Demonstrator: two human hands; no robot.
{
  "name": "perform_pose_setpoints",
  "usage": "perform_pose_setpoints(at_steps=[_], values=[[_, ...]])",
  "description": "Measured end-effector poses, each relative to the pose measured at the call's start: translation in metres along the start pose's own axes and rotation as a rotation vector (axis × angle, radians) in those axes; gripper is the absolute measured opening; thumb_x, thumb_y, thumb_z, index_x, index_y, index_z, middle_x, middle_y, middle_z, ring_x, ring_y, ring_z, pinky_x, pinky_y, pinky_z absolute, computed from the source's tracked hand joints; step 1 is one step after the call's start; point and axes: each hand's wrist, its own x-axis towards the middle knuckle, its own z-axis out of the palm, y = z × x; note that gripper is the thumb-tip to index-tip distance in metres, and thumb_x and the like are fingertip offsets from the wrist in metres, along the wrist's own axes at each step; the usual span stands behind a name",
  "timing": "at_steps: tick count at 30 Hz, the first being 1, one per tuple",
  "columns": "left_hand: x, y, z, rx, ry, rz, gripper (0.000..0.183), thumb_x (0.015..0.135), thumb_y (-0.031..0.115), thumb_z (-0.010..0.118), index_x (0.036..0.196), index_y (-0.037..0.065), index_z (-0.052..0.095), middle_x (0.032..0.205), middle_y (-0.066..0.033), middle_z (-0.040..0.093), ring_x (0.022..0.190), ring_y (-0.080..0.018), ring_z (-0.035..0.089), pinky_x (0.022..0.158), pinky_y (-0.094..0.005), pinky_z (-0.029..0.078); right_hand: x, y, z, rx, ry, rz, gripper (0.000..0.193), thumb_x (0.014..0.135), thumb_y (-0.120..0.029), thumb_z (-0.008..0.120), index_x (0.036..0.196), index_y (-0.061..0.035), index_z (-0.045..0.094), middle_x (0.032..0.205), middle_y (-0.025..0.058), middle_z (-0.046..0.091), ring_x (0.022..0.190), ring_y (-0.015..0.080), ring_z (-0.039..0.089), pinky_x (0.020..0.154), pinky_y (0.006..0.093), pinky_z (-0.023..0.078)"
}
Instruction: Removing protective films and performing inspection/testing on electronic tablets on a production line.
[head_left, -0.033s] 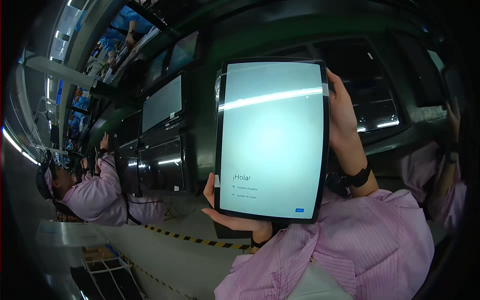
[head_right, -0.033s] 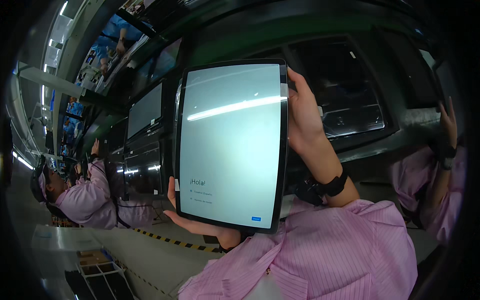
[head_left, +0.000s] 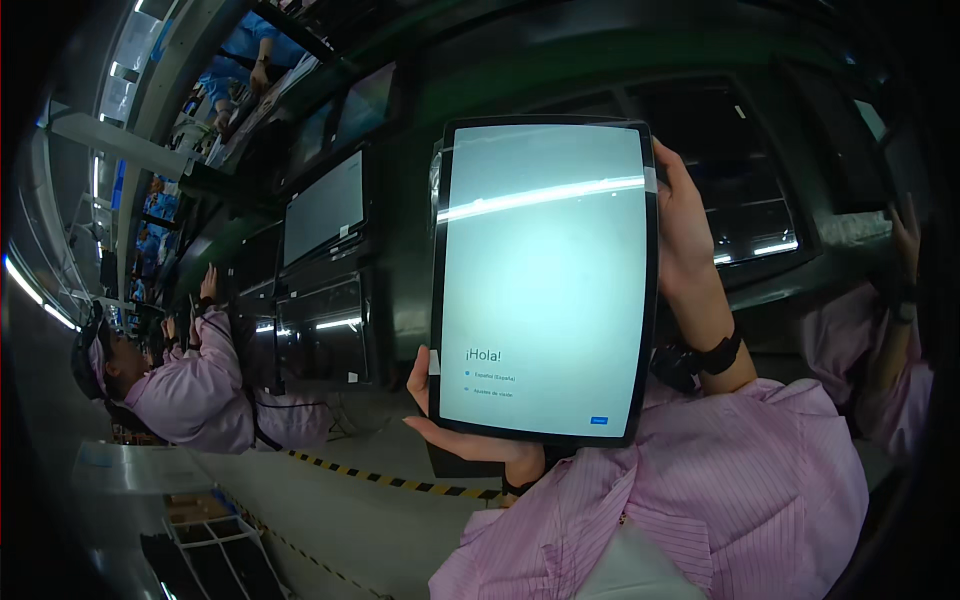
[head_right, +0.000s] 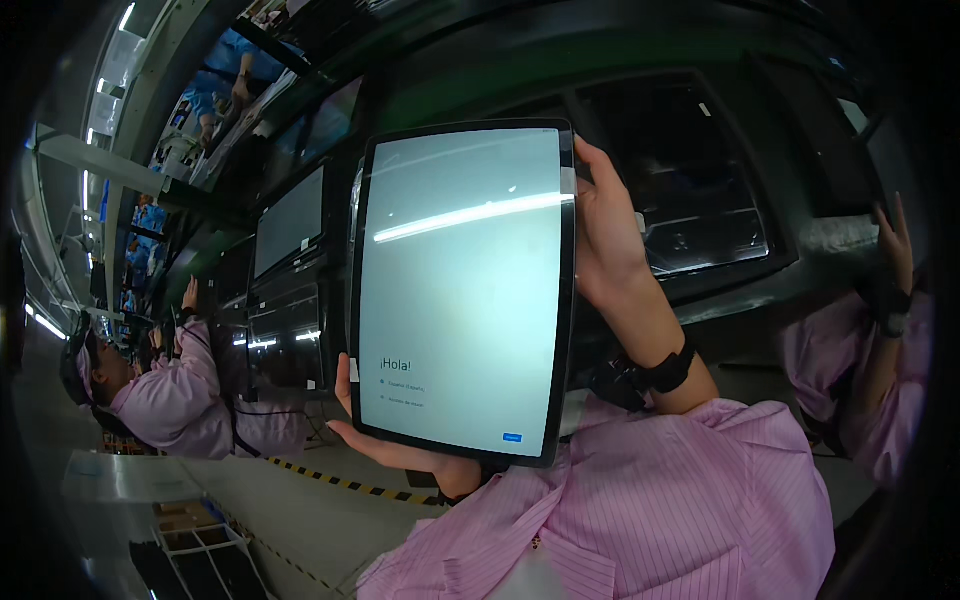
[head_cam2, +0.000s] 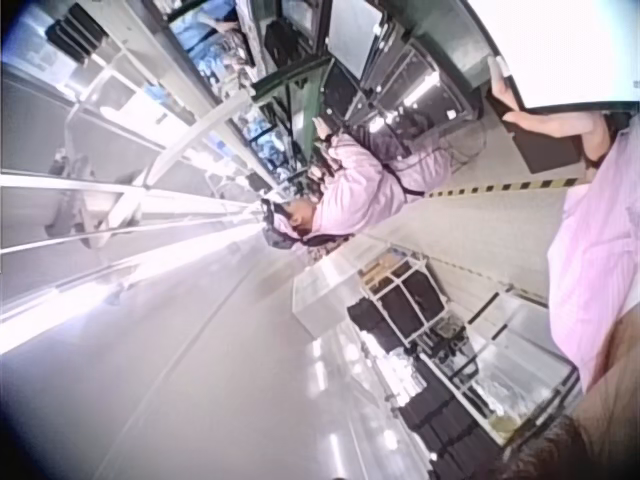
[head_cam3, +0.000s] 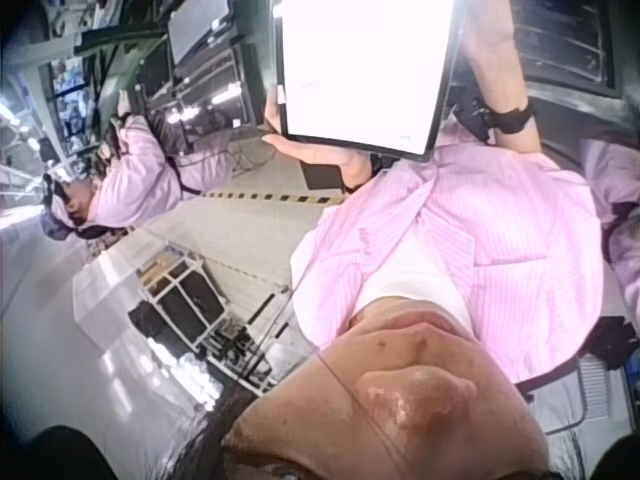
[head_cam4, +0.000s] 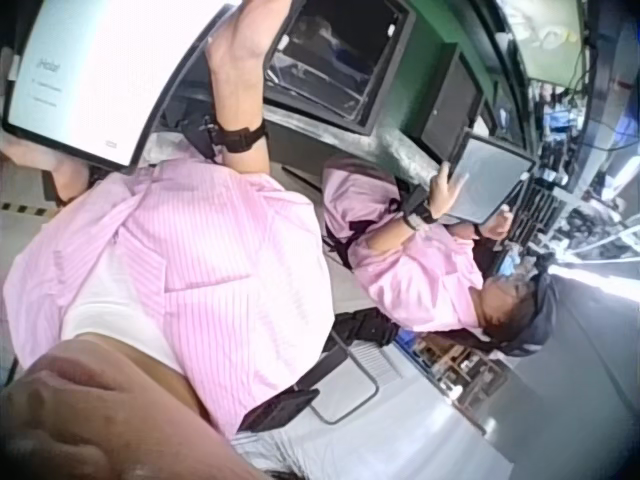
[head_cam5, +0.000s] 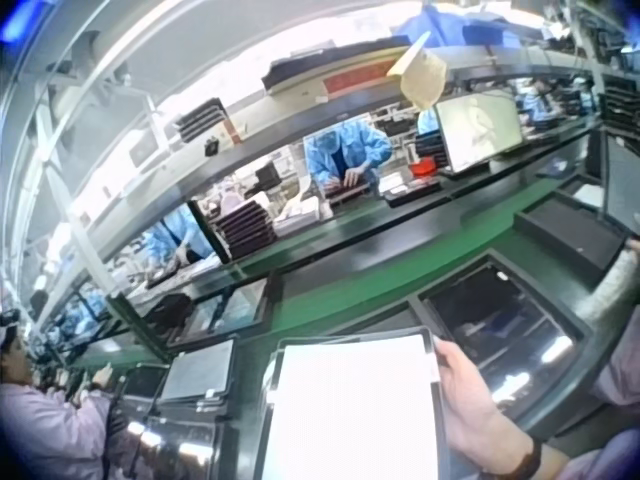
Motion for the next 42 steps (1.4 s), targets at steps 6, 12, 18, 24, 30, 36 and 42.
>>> perform_pose_setpoints(at_steps=[6, 12, 18, 24, 30, 36, 42], values=[[0.002, -0.003, -0.003, 0.001, -0.012, 0.01, 0.059, 0.095, 0.049, 0.018, 0.116, 0.002, 0.047, 0.104, -0.0131, 0.058, 0.099, -0.0229, 0.059, 0.085, -0.0362, 0.051, 0.0, 0.001, 0.002, -0.025, -0.01, 0.003, 0.058, 0.092, -0.047, 0.036, 0.109, 0.0037, 0.057, 0.102, 0.014, 0.062, 0.093, 0.0202, 0.059, 0.086, 0.0311, 0.045], [0.002, -0.003, -0.004, -0.008, 0.03, 0.008, 0.059, 0.095, 0.048, 0.018, 0.115, 0.002, 0.048, 0.101, -0.0139, 0.058, 0.096, -0.0229, 0.06, 0.083, -0.0357, 0.052, -0.001, 0.004, 0.005, -0.032, 0.044, -0.027, 0.057, 0.092, -0.047, 0.037, 0.105, 0.0037, 0.059, 0.097, 0.0132, 0.063, 0.09, 0.0193, 0.059, 0.084, 0.0302, 0.046], [0.003, -0.001, -0.013, -0.018, -0.132, 0.033, 0.058, 0.096, 0.045, 0.019, 0.123, 0.001, 0.045, 0.114, -0.018, 0.055, 0.104, -0.0269, 0.057, 0.087, -0.0392, 0.052, -0.002, 0.003, 0.005, 0.071, 0.034, 0.02, 0.054, 0.092, -0.047, 0.038, 0.1, 0.0018, 0.061, 0.089, 0.0107, 0.065, 0.082, 0.0176, 0.061, 0.077, 0.028, 0.049], [0.001, -0.003, -0.004, 0.043, -0.074, 0.006, 0.057, 0.096, 0.045, 0.02, 0.123, 0.002, 0.046, 0.115, -0.0183, 0.055, 0.103, -0.0279, 0.057, 0.087, -0.0391, 0.051, 0.0, 0.0, 0.001, 0.118, 0.012, 0.034, 0.052, 0.092, -0.045, 0.039, 0.099, 0.0001, 0.062, 0.091, 0.0107, 0.065, 0.082, 0.0176, 0.061, 0.077, 0.0285, 0.049], [-0.002, 0.0, 0.005, -0.054, -0.176, -0.159, 0.057, 0.096, 0.043, 0.021, 0.127, 0.001, 0.044, 0.12, -0.0167, 0.053, 0.108, -0.0264, 0.055, 0.094, -0.0385, 0.046, 0.006, -0.011, -0.009, 0.075, -0.016, 0.062, 0.048, 0.093, -0.044, 0.041, 0.102, -0.0014, 0.061, 0.094, 0.0092, 0.065, 0.085, 0.0195, 0.06, 0.08, 0.0307, 0.048], [0.001, -0.014, -0.019, 0.247, -0.59, -0.795, 0.029, 0.093, 0.015, 0.051, 0.116, -0.003, 0.05, 0.094, -0.0116, 0.061, 0.06, -0.015, 0.061, 0.049, -0.0247, 0.048, 0.065, -0.057, -0.063, -0.563, 0.042, 0.211, 0.072, 0.087, -0.049, 0.053, 0.137, -0.0004, 0.033, 0.139, 0.0148, 0.036, 0.127, 0.0239, 0.033, 0.105, 0.0366, 0.024], [0.003, -0.013, 0.002, 0.699, -0.682, -0.611, 0.051, 0.09, 0.014, 0.057, 0.136, 0.006, 0.037, 0.059, -0.0051, 0.059, 0.044, -0.0078, 0.053, 0.039, -0.0201, 0.038, 0.11, -0.069, -0.062, -1.009, 0.132, 0.146, 0.068, 0.088, -0.041, 0.054, 0.137, 0.0007, 0.033, 0.144, 0.0094, 0.028, 0.131, 0.0173, 0.026, 0.109, 0.0287, 0.013]])
